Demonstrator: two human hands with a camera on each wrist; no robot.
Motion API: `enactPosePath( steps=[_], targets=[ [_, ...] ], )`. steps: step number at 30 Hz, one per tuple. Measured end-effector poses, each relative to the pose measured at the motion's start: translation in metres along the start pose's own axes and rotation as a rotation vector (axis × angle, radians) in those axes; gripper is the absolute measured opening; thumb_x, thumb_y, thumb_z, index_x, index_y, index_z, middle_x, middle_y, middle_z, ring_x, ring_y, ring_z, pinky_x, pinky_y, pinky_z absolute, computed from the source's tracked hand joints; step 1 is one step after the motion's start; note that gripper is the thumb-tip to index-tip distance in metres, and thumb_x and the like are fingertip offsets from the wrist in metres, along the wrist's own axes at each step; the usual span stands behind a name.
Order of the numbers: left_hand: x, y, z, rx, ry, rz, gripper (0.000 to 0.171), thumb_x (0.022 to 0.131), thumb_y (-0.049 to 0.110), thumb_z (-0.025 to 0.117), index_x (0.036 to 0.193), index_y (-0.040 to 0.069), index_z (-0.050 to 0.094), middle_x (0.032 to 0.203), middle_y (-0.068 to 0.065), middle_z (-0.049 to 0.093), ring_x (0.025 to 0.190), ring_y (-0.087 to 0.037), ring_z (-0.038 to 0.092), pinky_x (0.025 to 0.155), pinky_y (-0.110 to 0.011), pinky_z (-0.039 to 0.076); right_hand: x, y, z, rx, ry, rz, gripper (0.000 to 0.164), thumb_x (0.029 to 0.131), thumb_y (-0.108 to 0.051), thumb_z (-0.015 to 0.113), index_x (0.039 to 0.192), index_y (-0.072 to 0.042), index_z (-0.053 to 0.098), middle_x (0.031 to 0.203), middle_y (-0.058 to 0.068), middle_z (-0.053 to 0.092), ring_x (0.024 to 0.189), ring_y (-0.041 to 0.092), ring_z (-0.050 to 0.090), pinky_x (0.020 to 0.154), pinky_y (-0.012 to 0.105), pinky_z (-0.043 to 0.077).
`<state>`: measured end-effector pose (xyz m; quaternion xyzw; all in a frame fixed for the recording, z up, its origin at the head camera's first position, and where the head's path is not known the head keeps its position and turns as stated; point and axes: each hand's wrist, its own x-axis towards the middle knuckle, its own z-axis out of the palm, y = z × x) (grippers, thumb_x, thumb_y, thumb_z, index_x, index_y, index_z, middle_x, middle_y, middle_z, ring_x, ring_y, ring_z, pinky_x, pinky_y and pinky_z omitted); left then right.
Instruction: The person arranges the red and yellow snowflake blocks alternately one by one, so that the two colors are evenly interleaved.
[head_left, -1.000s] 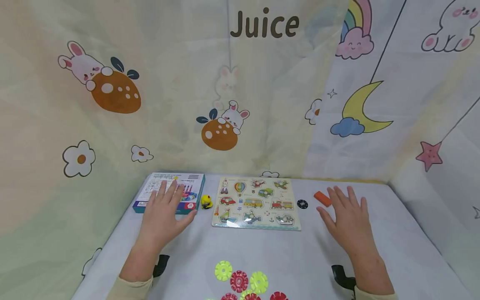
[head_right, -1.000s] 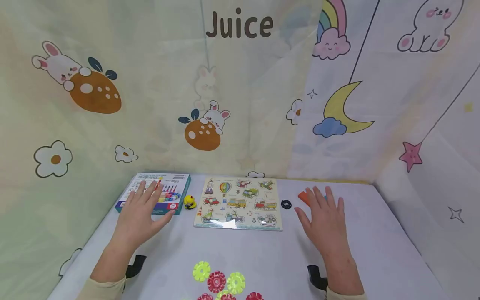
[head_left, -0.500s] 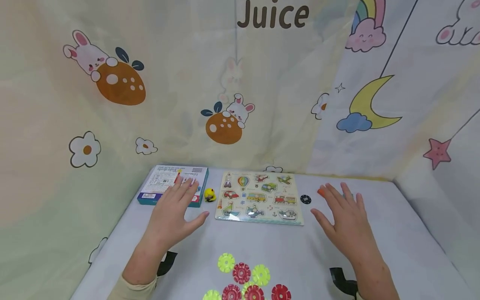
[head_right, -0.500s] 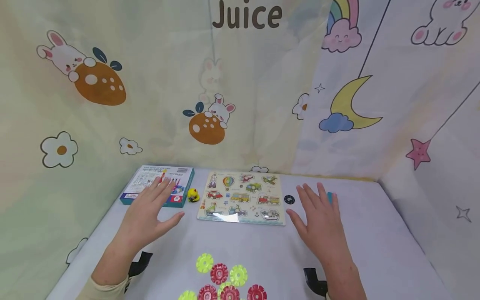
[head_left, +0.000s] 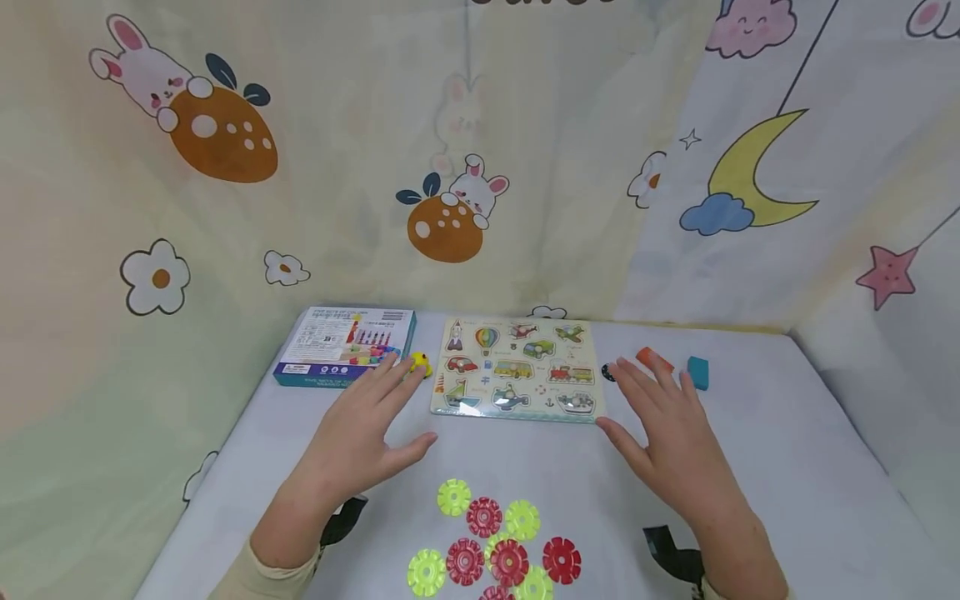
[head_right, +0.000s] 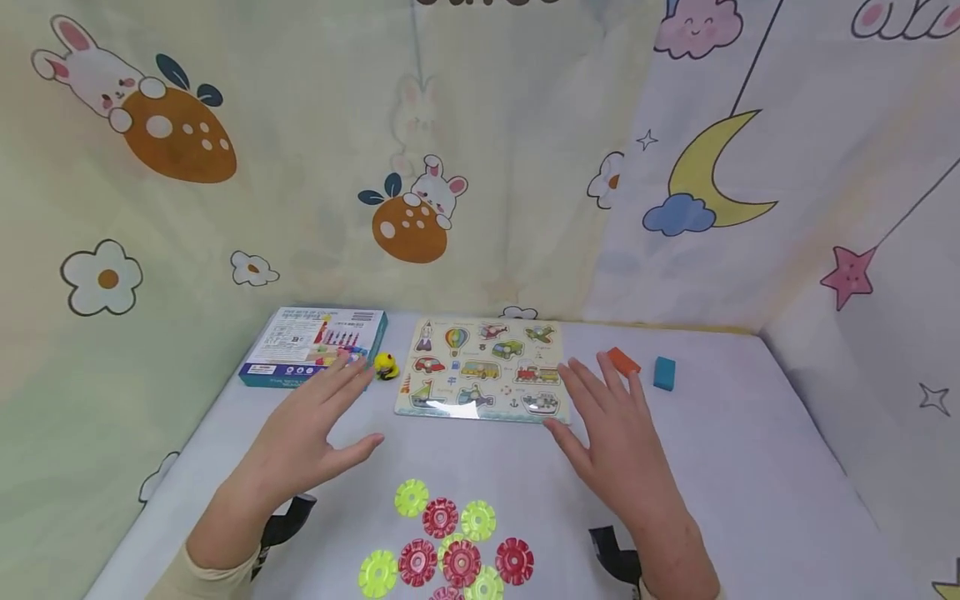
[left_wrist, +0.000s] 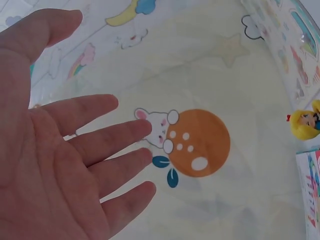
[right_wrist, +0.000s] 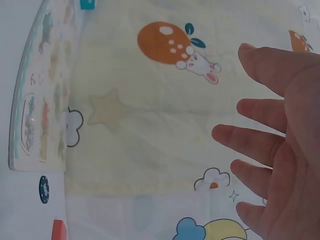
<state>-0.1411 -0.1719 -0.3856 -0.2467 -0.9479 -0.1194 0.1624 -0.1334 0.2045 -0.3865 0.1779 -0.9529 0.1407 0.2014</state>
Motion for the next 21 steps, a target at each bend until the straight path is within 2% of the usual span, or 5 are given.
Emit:
enactPosePath(
  steps=[3,6,9,15,21],
  targets=[
    [0.003,0.002,0.003,-0.037,-0.023,0.012,0.081,0.077,0.061,0.064,0.144,0.021,0.041,0.149,0.001,0.035,0.139,-0.023,0.025,0.103,-0.048,0.032,0.003,-0.003,0.002,0.014,-0.015,-0.03,0.074,0.081,-0.045,0.069,0.144,-0.017,0.041,0.142,0.008,0.044,0.14,0.03,0.018,0.11,0.054,0.002],
    [0.005,0.005,0.006,-0.08,-0.084,0.024,0.079,0.078,0.063,0.062,0.143,0.024,0.042,0.147,0.003,0.038,0.136,-0.02,0.032,0.1,-0.045,0.036,0.004,-0.01,0.006,0.04,-0.039,-0.048,0.073,0.082,-0.044,0.069,0.144,-0.019,0.041,0.141,0.006,0.045,0.139,0.032,0.02,0.111,0.051,0.004],
    [0.006,0.009,0.009,-0.123,-0.179,0.05,0.076,0.079,0.066,0.058,0.141,0.025,0.045,0.142,0.005,0.044,0.129,-0.016,0.041,0.097,-0.04,0.041,0.003,-0.017,0.012,0.076,-0.051,-0.072,0.071,0.082,-0.045,0.068,0.143,-0.021,0.041,0.141,0.003,0.045,0.139,0.029,0.021,0.11,0.052,0.009],
    [0.008,0.02,0.024,-0.232,-0.448,0.062,0.067,0.08,0.056,0.066,0.137,0.025,0.05,0.134,0.006,0.051,0.121,-0.015,0.048,0.095,-0.04,0.042,0.001,-0.037,0.024,0.124,-0.124,-0.141,0.067,0.086,-0.054,0.059,0.143,-0.026,0.041,0.142,-0.008,0.043,0.138,0.02,0.026,0.107,0.052,0.021],
    [0.01,0.024,0.051,-0.303,-0.579,0.102,0.058,0.077,0.048,0.074,0.126,0.022,0.06,0.114,0.007,0.06,0.098,-0.007,0.055,0.082,-0.031,0.048,-0.004,-0.053,0.04,0.182,-0.216,-0.194,0.063,0.086,-0.064,0.048,0.14,-0.029,0.046,0.138,-0.012,0.046,0.134,0.013,0.032,0.105,0.046,0.03]
  ],
)
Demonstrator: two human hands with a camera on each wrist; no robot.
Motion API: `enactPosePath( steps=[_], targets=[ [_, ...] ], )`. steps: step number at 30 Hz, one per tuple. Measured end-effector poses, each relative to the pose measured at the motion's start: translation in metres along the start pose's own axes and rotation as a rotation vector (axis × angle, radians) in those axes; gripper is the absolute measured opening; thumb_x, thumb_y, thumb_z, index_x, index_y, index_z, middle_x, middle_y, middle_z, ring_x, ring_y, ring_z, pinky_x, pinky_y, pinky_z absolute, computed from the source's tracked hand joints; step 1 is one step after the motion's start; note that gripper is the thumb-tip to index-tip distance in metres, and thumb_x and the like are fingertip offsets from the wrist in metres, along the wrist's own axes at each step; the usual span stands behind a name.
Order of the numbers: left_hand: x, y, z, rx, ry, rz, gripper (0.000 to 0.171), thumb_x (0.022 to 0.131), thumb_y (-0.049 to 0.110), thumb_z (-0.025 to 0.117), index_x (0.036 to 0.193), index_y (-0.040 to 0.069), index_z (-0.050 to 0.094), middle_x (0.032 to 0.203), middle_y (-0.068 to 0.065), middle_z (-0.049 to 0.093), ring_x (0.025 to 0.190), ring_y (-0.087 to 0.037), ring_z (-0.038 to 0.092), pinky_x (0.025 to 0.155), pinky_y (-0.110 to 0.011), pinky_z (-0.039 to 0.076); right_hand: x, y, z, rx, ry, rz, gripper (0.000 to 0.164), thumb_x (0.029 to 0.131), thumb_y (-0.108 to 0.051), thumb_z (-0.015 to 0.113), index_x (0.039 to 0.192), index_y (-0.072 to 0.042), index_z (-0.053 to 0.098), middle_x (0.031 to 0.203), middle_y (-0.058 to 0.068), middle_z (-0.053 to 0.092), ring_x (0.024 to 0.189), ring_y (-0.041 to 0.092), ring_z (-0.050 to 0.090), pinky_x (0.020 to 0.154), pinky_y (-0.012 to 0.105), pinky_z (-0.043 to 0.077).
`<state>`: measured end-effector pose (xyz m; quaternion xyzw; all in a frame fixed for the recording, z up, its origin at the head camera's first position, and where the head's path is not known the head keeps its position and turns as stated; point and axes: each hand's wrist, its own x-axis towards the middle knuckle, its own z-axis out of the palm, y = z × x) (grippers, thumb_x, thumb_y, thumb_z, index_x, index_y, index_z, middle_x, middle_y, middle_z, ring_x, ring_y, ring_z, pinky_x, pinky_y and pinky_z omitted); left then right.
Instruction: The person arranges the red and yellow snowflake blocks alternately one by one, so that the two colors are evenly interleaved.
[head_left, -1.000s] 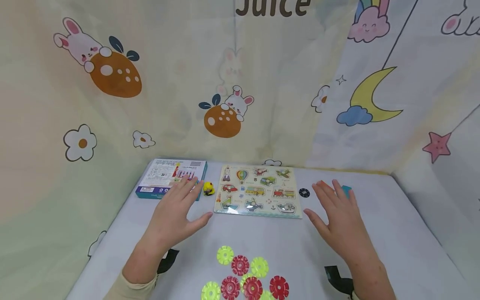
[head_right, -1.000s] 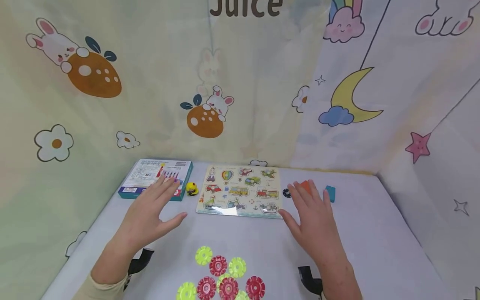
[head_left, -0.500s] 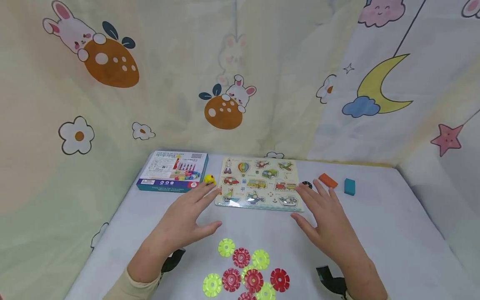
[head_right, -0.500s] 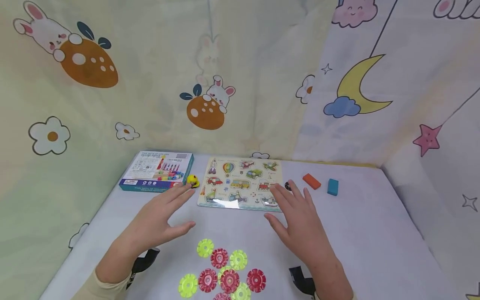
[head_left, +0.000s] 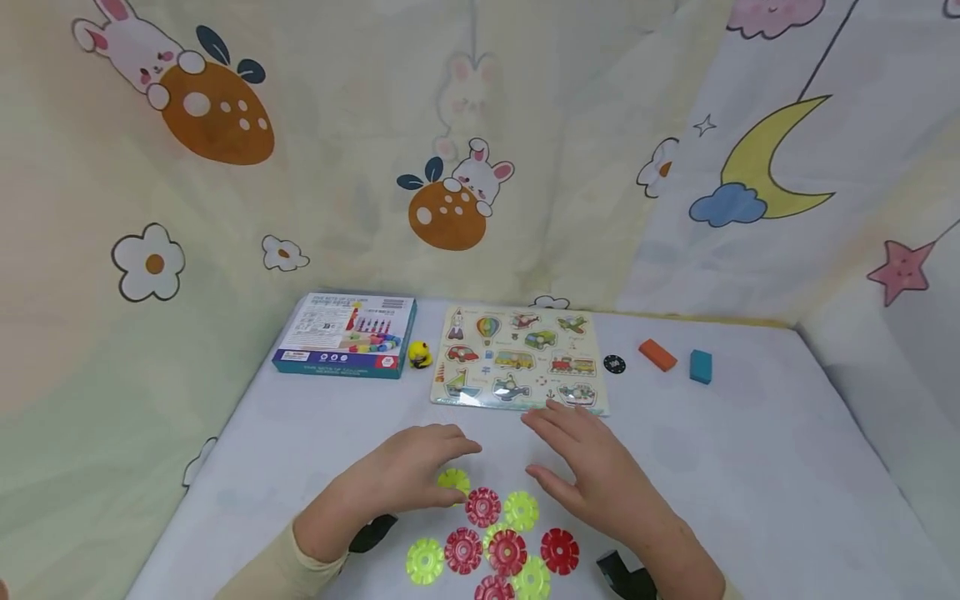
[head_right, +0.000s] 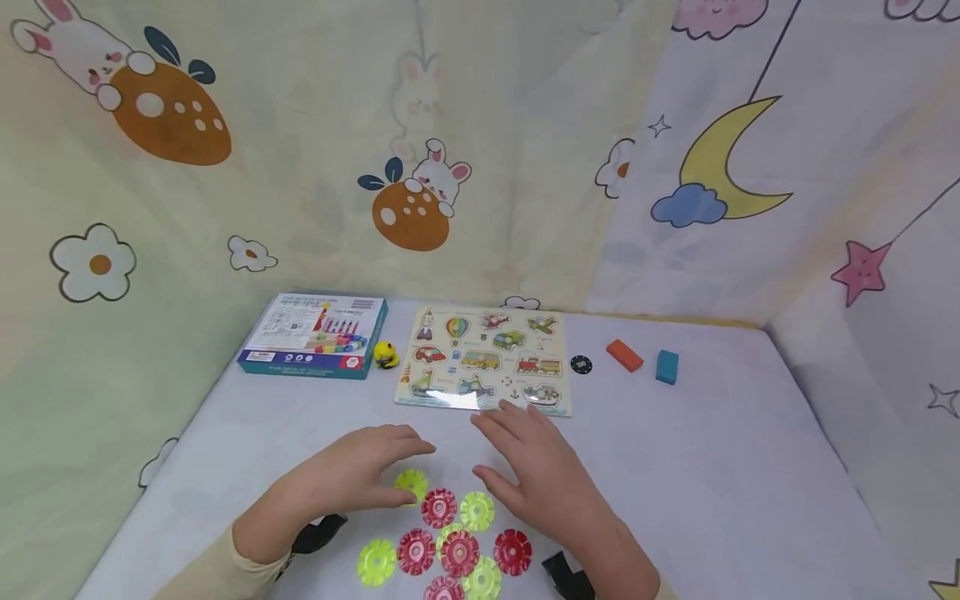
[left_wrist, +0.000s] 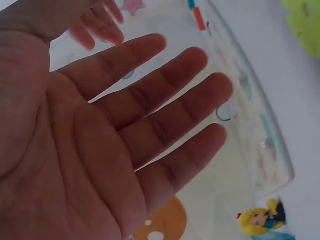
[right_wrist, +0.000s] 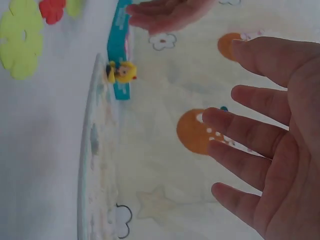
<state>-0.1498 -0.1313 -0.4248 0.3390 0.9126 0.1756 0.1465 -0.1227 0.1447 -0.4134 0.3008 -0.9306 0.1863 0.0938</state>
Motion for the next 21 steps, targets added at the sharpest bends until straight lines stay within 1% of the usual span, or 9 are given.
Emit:
enactPosePath(
  steps=[3,4,6,10,12,15,18,21],
  targets=[
    [0.007,-0.003,0.009,-0.007,-0.045,-0.014,0.053,0.075,0.043,0.077,0.121,0.022,0.063,0.108,0.008,0.061,0.093,-0.005,0.055,0.081,-0.03,0.048,0.001,-0.004,0.011,0.03,-0.054,-0.014,0.063,0.085,-0.068,0.043,0.136,-0.032,0.049,0.134,-0.015,0.048,0.129,0.007,0.037,0.101,0.04,0.036],
    [0.01,-0.004,0.011,-0.005,-0.057,-0.023,0.052,0.074,0.042,0.078,0.12,0.022,0.063,0.108,0.009,0.061,0.092,-0.005,0.054,0.081,-0.03,0.048,0.001,-0.004,0.014,0.046,-0.074,-0.015,0.062,0.085,-0.068,0.043,0.135,-0.033,0.05,0.133,-0.016,0.049,0.127,0.006,0.039,0.1,0.038,0.038],
    [0.014,-0.006,0.016,-0.006,-0.078,-0.038,0.051,0.074,0.041,0.079,0.119,0.023,0.063,0.107,0.01,0.06,0.091,-0.005,0.054,0.082,-0.031,0.048,0.002,-0.006,0.022,0.081,-0.117,-0.009,0.059,0.084,-0.066,0.048,0.134,-0.034,0.051,0.131,-0.017,0.051,0.123,0.004,0.042,0.096,0.034,0.041],
    [0.019,-0.011,0.024,0.003,-0.11,-0.079,0.049,0.072,0.037,0.081,0.115,0.024,0.064,0.104,0.012,0.059,0.087,-0.004,0.052,0.082,-0.03,0.047,0.004,-0.008,0.039,0.18,-0.213,0.022,0.051,0.084,-0.048,0.066,0.13,-0.029,0.056,0.123,-0.014,0.055,0.113,0.006,0.05,0.091,0.035,0.046],
    [0.021,-0.013,0.028,0.014,-0.12,-0.102,0.047,0.071,0.036,0.082,0.113,0.024,0.064,0.1,0.012,0.057,0.084,-0.004,0.051,0.079,-0.029,0.048,0.006,-0.009,0.049,0.223,-0.269,0.048,0.047,0.084,-0.041,0.069,0.127,-0.026,0.059,0.119,-0.012,0.058,0.109,0.007,0.052,0.089,0.036,0.047],
    [0.021,-0.015,0.032,0.022,-0.13,-0.135,0.044,0.07,0.032,0.082,0.109,0.023,0.063,0.093,0.012,0.054,0.078,-0.005,0.05,0.074,-0.027,0.047,0.007,-0.012,0.062,0.271,-0.352,0.089,0.044,0.083,-0.043,0.069,0.122,-0.023,0.062,0.113,-0.011,0.059,0.102,0.007,0.053,0.087,0.035,0.047],
    [0.021,-0.017,0.033,-0.001,-0.14,-0.171,0.041,0.07,0.03,0.083,0.104,0.021,0.062,0.088,0.011,0.054,0.074,-0.007,0.049,0.07,-0.027,0.045,0.01,-0.015,0.073,0.283,-0.379,0.085,0.044,0.081,-0.049,0.069,0.116,-0.023,0.066,0.105,-0.012,0.058,0.093,0.005,0.05,0.081,0.029,0.047],
    [0.021,-0.019,0.034,-0.041,-0.148,-0.201,0.038,0.07,0.029,0.083,0.1,0.022,0.06,0.082,0.011,0.054,0.072,-0.009,0.05,0.067,-0.027,0.044,0.012,-0.017,0.083,0.235,-0.362,0.053,0.042,0.079,-0.052,0.07,0.11,-0.024,0.068,0.097,-0.014,0.055,0.086,0.004,0.045,0.074,0.025,0.043]
  ],
)
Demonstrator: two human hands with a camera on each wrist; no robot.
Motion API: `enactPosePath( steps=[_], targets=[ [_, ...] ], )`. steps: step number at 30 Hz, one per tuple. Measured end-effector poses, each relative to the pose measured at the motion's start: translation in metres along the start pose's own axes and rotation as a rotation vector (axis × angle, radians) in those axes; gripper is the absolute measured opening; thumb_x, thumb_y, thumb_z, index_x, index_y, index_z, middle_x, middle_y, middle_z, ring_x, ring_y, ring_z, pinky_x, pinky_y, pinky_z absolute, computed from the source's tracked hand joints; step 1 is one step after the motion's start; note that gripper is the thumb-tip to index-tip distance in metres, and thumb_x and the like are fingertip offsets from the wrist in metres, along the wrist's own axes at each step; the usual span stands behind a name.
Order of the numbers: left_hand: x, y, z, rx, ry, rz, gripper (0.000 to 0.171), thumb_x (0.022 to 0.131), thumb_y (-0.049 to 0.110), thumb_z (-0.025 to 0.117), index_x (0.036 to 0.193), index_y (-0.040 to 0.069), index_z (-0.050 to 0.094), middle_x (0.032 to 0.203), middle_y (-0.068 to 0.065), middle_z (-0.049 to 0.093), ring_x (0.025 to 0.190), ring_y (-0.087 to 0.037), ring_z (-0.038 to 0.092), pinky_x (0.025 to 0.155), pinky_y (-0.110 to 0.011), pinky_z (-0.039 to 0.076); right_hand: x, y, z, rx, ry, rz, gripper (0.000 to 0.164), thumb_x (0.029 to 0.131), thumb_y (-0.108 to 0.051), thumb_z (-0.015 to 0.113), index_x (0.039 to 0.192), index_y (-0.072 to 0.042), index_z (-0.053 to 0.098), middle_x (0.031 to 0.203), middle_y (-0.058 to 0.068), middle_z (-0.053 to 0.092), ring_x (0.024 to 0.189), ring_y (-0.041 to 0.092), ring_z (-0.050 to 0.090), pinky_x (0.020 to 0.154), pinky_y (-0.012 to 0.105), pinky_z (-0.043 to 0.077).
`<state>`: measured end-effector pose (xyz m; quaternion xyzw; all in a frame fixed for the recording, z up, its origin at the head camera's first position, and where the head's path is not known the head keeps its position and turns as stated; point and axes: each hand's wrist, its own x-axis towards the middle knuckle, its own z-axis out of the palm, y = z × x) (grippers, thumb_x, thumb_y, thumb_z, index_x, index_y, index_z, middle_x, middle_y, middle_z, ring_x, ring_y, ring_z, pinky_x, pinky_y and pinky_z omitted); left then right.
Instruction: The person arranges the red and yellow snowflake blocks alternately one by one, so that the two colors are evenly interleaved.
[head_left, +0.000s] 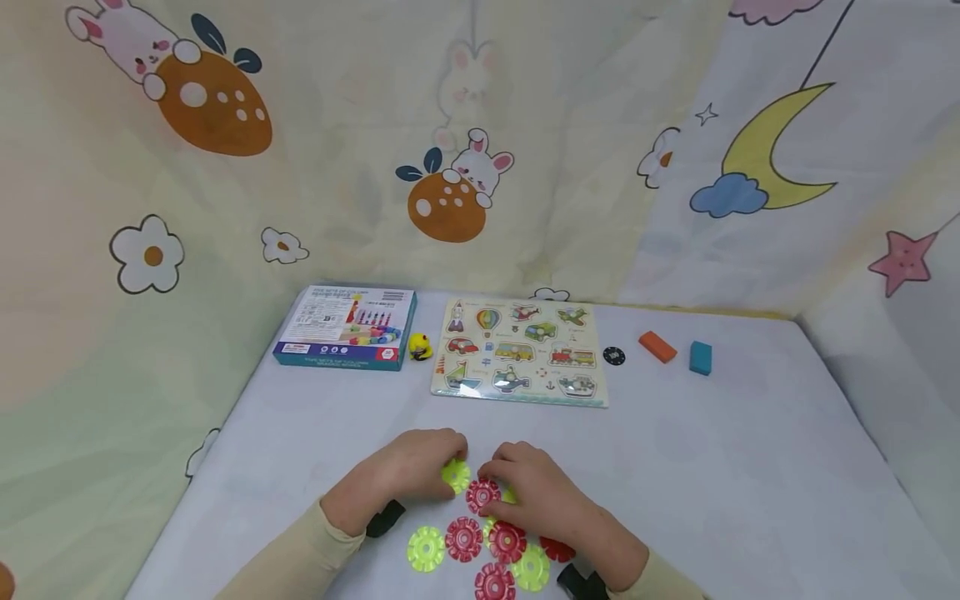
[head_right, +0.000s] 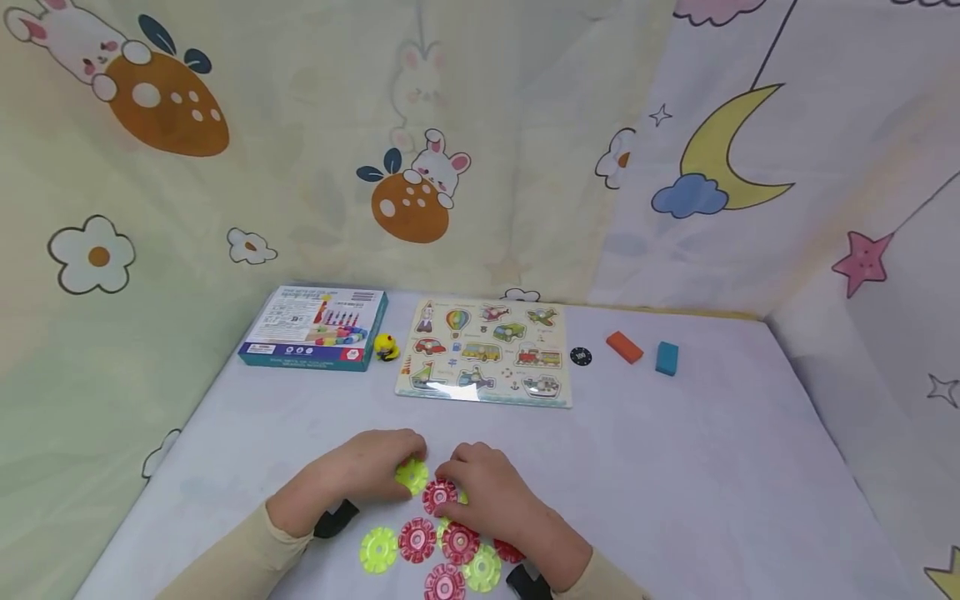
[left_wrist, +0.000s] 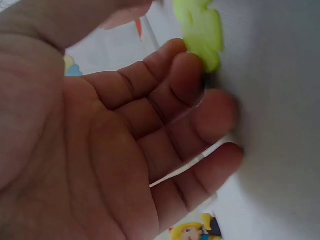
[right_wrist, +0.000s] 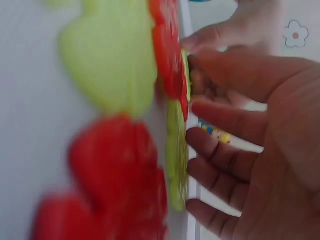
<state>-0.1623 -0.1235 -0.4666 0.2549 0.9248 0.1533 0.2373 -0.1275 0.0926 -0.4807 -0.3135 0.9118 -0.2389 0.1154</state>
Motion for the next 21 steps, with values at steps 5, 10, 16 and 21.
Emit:
enactPosePath(
  steps=[5,10,16,21],
  targets=[
    [0.006,-0.004,0.001,-0.056,-0.001,0.019,0.039,0.068,0.027,0.082,0.098,0.022,0.058,0.083,0.011,0.054,0.072,-0.008,0.05,0.066,-0.025,0.043,0.007,0.003,0.005,-0.097,0.016,0.021,0.042,0.074,-0.054,0.073,0.102,-0.024,0.067,0.089,-0.014,0.05,0.08,0.006,0.041,0.071,0.027,0.038],
    [0.006,-0.004,0.009,-0.061,0.021,0.026,0.045,0.067,0.028,0.082,0.102,0.023,0.055,0.088,0.011,0.05,0.073,-0.008,0.049,0.065,-0.024,0.044,0.009,0.001,0.007,-0.048,-0.002,0.091,0.042,0.069,-0.052,0.078,0.094,-0.021,0.064,0.082,-0.013,0.048,0.077,0.007,0.041,0.07,0.028,0.038],
    [-0.003,-0.003,0.015,-0.029,0.031,0.035,0.046,0.071,0.036,0.081,0.112,0.026,0.061,0.09,0.016,0.054,0.076,-0.006,0.049,0.068,-0.027,0.045,0.007,-0.009,0.009,0.165,-0.043,0.207,0.039,0.067,-0.042,0.083,0.09,-0.022,0.058,0.077,-0.013,0.052,0.074,0.007,0.047,0.061,0.021,0.045],
    [-0.009,-0.005,0.015,0.086,0.042,0.121,0.047,0.076,0.043,0.076,0.119,0.029,0.063,0.092,0.016,0.054,0.075,-0.004,0.048,0.068,-0.025,0.043,0.003,-0.012,0.01,0.211,-0.042,0.234,0.04,0.07,-0.036,0.082,0.104,-0.023,0.065,0.088,-0.014,0.06,0.076,0.005,0.052,0.065,0.023,0.049]
  ],
)
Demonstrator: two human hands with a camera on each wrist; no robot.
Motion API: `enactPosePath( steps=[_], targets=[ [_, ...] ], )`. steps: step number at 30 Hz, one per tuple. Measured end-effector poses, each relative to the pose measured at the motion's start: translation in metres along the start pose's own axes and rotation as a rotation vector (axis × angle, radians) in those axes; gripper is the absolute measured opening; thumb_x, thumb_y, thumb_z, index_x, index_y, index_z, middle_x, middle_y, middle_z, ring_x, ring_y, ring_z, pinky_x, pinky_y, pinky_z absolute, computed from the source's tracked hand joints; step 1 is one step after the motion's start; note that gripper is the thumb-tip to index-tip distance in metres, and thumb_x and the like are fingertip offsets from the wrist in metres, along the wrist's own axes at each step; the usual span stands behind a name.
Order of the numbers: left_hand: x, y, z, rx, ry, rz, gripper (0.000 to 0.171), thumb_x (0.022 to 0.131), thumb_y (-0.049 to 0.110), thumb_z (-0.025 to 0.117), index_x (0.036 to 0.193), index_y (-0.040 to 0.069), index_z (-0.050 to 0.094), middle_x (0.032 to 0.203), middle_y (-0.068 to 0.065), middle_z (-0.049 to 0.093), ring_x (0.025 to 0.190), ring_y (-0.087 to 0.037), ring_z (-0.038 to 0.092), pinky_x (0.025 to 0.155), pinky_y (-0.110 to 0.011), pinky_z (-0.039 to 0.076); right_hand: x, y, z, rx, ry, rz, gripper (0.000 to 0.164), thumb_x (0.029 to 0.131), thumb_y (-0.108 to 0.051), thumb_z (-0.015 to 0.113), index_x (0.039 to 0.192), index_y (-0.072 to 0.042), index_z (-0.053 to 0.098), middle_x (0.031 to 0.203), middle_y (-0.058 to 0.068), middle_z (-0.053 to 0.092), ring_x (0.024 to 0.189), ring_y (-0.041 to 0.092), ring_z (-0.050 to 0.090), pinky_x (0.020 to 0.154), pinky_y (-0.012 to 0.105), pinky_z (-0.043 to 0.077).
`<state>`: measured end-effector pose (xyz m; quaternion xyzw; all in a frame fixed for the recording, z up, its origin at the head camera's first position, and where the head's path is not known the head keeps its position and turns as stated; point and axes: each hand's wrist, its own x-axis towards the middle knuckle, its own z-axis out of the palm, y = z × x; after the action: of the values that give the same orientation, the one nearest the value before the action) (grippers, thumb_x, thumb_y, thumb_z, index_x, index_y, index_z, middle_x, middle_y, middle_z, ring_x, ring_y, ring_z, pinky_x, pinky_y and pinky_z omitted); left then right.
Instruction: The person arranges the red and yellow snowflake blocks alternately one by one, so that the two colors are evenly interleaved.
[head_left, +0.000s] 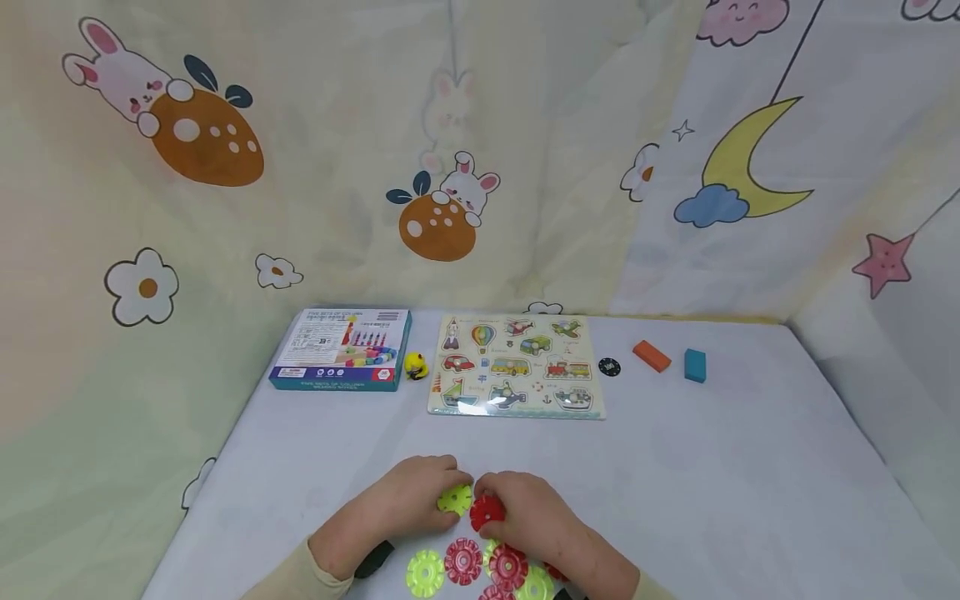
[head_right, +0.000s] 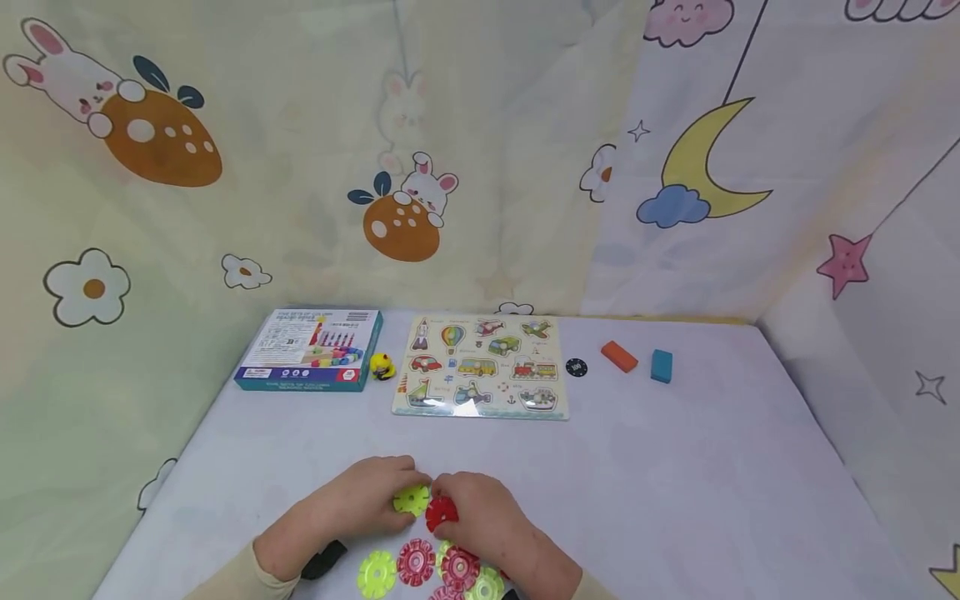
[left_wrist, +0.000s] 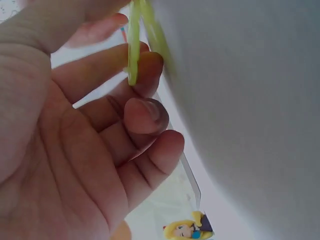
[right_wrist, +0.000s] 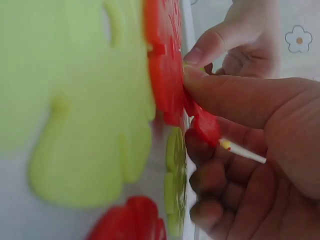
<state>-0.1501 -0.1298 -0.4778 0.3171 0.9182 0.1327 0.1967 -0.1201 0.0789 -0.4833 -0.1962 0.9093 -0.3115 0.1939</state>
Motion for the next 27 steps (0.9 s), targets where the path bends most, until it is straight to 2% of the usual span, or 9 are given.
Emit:
enactPosePath(
  steps=[4,10,17,27],
  targets=[
    [-0.004,-0.001,-0.002,-0.022,-0.027,0.005,0.054,0.074,0.043,0.077,0.125,0.03,0.061,0.095,0.015,0.053,0.077,-0.004,0.047,0.067,-0.025,0.043,-0.002,0.003,0.0,0.031,-0.013,-0.049,0.037,0.078,-0.028,0.077,0.114,-0.025,0.066,0.098,-0.014,0.062,0.082,0.004,0.053,0.07,0.025,0.05],
    [-0.008,-0.003,-0.004,-0.028,-0.05,0.007,0.056,0.077,0.032,0.076,0.129,0.027,0.058,0.098,0.015,0.054,0.078,-0.004,0.047,0.071,-0.025,0.045,-0.001,0.014,-0.004,0.116,-0.035,-0.097,0.034,0.084,-0.023,0.071,0.118,-0.024,0.067,0.099,-0.015,0.063,0.08,0.003,0.054,0.07,0.023,0.048],
    [-0.008,-0.003,-0.006,0.008,-0.062,0.013,0.055,0.076,0.032,0.076,0.128,0.028,0.059,0.103,0.013,0.057,0.081,-0.004,0.049,0.078,-0.029,0.047,-0.003,0.016,-0.009,0.168,-0.067,-0.058,0.039,0.08,-0.025,0.075,0.118,-0.02,0.067,0.092,-0.011,0.062,0.076,0.007,0.054,0.063,0.022,0.048],
    [-0.009,-0.002,-0.006,0.044,-0.098,0.026,0.058,0.076,0.035,0.076,0.13,0.027,0.057,0.106,0.012,0.057,0.081,-0.004,0.049,0.081,-0.032,0.046,-0.004,0.014,-0.008,0.16,-0.1,-0.03,0.051,0.071,-0.025,0.082,0.119,-0.016,0.066,0.091,-0.01,0.059,0.079,0.008,0.053,0.062,0.021,0.049]
  ],
)
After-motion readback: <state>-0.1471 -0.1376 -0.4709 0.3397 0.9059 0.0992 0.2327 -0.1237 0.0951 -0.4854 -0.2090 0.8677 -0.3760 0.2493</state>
